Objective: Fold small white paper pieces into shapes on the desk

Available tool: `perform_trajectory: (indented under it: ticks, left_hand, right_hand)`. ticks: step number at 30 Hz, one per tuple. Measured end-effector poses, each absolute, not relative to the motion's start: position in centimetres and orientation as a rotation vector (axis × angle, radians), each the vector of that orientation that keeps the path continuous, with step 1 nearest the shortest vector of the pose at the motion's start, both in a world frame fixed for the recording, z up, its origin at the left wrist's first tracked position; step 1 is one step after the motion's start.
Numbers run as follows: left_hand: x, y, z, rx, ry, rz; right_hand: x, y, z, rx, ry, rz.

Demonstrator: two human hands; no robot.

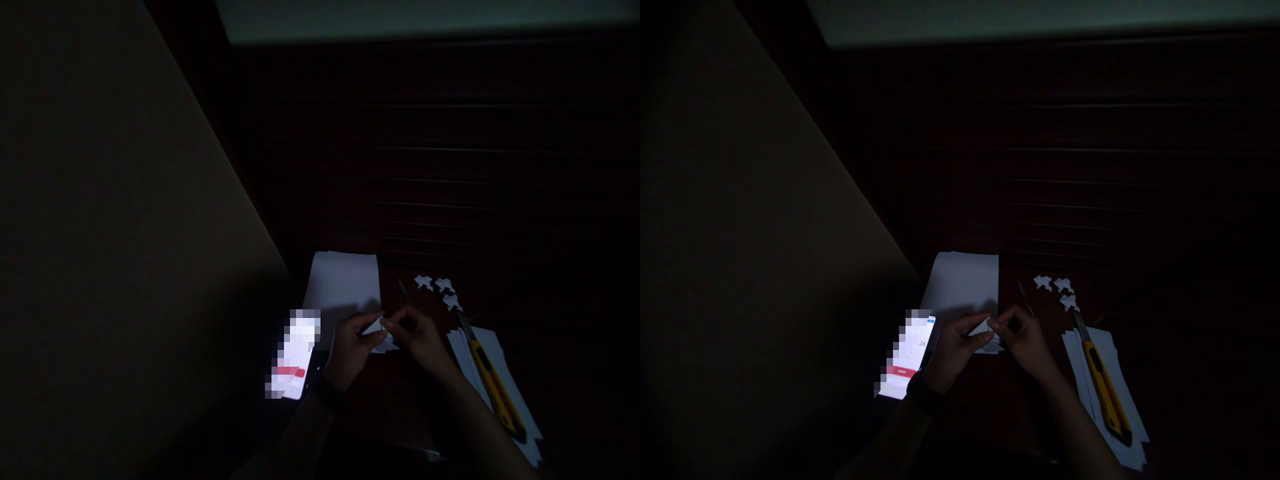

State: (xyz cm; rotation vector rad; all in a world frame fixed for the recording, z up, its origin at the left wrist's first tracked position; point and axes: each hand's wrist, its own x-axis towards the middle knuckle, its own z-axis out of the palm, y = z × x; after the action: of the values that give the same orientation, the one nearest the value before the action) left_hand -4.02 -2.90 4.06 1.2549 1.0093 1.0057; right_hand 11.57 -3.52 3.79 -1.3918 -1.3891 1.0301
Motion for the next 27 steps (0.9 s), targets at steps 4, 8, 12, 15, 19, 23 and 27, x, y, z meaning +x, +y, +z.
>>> perform_trajectory:
  ticks: [4, 8, 12, 15, 19, 23, 27]
  left_hand:
    - [-3.9, -3.0, 3.8, 1.269, 1.035, 1.005]
    - [-3.9, -3.0, 3.9, 1.243, 1.039, 1.017]
    - [-4.0, -2.9, 4.3, 1.18, 1.027, 1.015]
    - [-4.1, -2.9, 4.6, 1.131, 0.992, 0.987]
    - [-4.3, -2.8, 5.1, 1.1, 0.968, 0.961]
    - [-4.3, -2.8, 5.6, 1.13, 0.983, 0.964]
    - [-4.2, -2.8, 5.4, 1.162, 1.054, 0.983]
  right_hand:
    - [11.6, -3.5, 3.7, -1.388, -1.367, 1.051]
    - [11.6, -3.5, 3.5, -1.383, -1.354, 1.05]
    - [11.7, -3.5, 3.8, -1.365, -1.381, 1.03]
    - [12.0, -3.4, 4.0, -1.335, -1.421, 1.054]
    - [12.5, -3.3, 3.8, -1.342, -1.416, 1.05]
    - [12.7, -3.1, 3.6, -1.348, -1.403, 1.084]
    - [12.8, -3.1, 3.7, -1.324, -1.471, 1.121]
